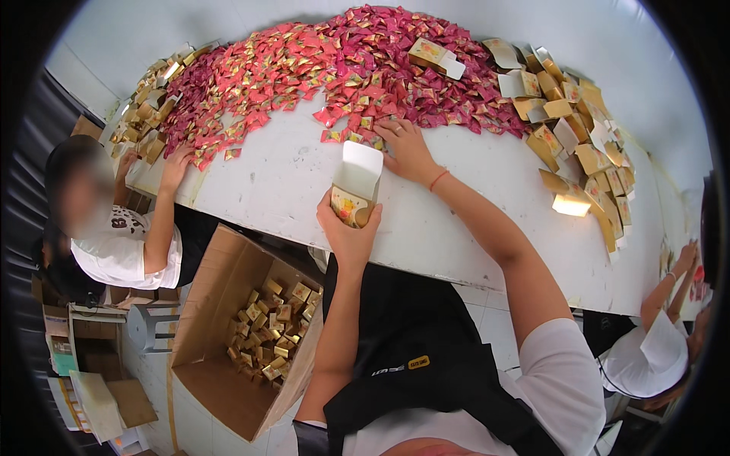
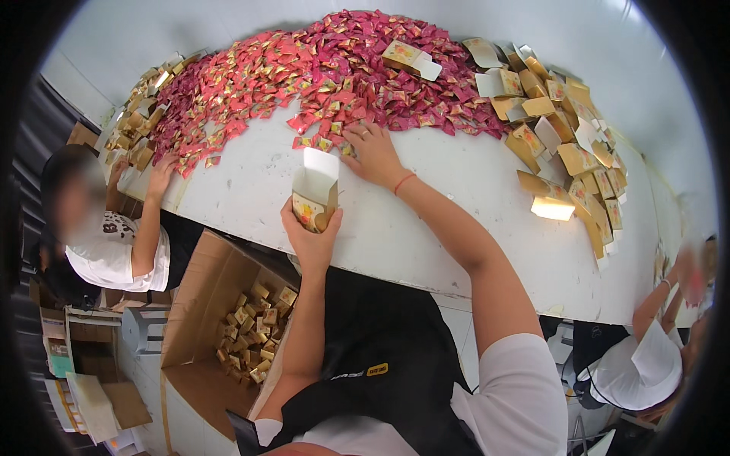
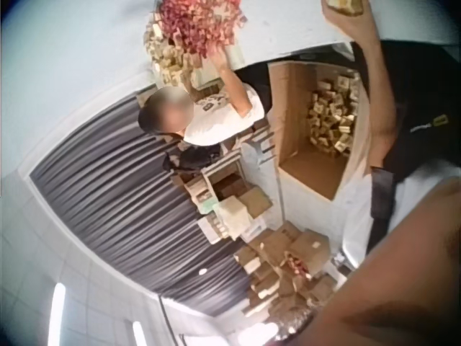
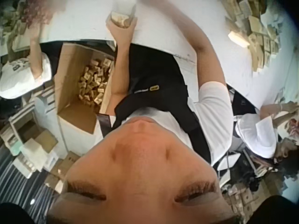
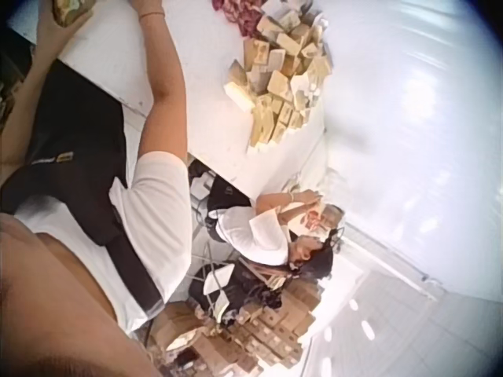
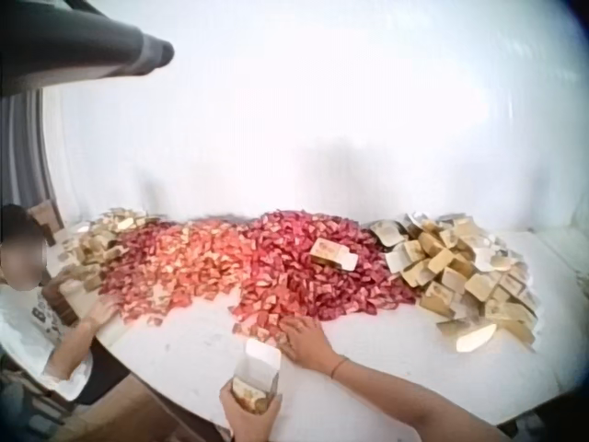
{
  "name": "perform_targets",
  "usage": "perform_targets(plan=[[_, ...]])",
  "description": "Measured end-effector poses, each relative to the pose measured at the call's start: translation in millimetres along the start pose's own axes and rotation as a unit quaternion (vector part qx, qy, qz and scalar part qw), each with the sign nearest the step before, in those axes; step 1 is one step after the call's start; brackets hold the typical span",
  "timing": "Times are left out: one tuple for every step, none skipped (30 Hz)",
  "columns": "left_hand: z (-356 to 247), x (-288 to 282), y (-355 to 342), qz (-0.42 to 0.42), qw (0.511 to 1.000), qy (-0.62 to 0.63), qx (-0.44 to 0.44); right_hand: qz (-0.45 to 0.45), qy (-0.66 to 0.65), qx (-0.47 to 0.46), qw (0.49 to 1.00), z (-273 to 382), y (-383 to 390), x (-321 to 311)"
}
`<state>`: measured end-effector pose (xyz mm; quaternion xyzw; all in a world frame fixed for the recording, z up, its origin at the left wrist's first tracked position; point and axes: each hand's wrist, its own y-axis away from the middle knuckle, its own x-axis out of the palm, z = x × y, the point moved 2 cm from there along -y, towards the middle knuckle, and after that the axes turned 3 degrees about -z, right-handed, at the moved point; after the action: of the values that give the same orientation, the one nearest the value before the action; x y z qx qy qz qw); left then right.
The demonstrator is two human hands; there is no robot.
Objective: The person repeatedly picks up small pink-wrapped candies from a pile on a table, places them into small gold boxes, closes the boxes, and drops them into a cardboard box below. The process is repeated continuously.
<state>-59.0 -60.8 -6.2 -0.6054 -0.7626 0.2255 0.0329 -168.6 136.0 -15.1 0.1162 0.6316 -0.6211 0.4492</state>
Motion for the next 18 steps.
perform_targets(plan=[[3,-5,2,-0.012,1.0,0.012,-0.009,0.018,-0.003,0.025,1.0,10,2,-3],[5,-8,2,-0.021,0.999,0.024,-0.017,0.035,-0.004,0.051,0.998,18,4,-9],[4,-7,3,-0.023,0.999,0.032,-0.015,0.053,0.001,0.082,0.995,18,7,-17],[4,-7,3,-0.023,0.999,0.041,-0.012,0.0,-0.008,0.06,0.998,14,10,-14],[4,-6,3,-0.022,0.998,0.05,-0.01,0.032,-0.039,0.078,0.996,10,11,-14],[6,-5,2,-0.019,0.999,0.046,-0.007,0.059,-0.071,0.1,0.991,10,9,-19],[7,-5,3,-0.016,0.999,0.046,-0.009,0.086,-0.102,0.122,0.983,8,10,-23],[8,-6,5,-0.013,0.999,0.046,-0.012,0.06,-0.128,0.109,0.984,9,17,-28],[8,-8,5,-0.014,0.999,0.046,-0.014,0.079,-0.139,0.121,0.98,7,22,-31],[6,-10,6,-0.012,0.999,0.042,-0.013,0.098,-0.15,0.133,0.975,3,27,-36],[6,-11,6,-0.01,0.999,0.042,-0.012,0.118,-0.162,0.144,0.969,-1,34,-40],[5,-11,6,-0.009,0.999,0.044,-0.012,0.09,-0.088,0.1,0.987,-7,41,-48],[6,-9,6,-0.011,0.999,0.048,-0.012,0.063,-0.014,0.052,0.997,-16,49,-55],[7,-8,7,-0.011,0.998,0.056,-0.009,0.035,0.059,0.004,0.998,-23,53,-58],[7,-5,7,-0.011,0.998,0.059,-0.014,0.046,0.071,0.016,0.996,-31,53,-58],[7,-4,6,-0.008,0.998,0.059,-0.017,0.054,0.082,0.032,0.995,-41,49,-55],[7,-2,6,-0.005,0.998,0.06,-0.019,0.062,0.093,0.048,0.993,-50,45,-53],[6,-3,5,-0.008,0.999,0.051,-0.017,0.106,0.095,0.085,0.986,-56,40,-48]])
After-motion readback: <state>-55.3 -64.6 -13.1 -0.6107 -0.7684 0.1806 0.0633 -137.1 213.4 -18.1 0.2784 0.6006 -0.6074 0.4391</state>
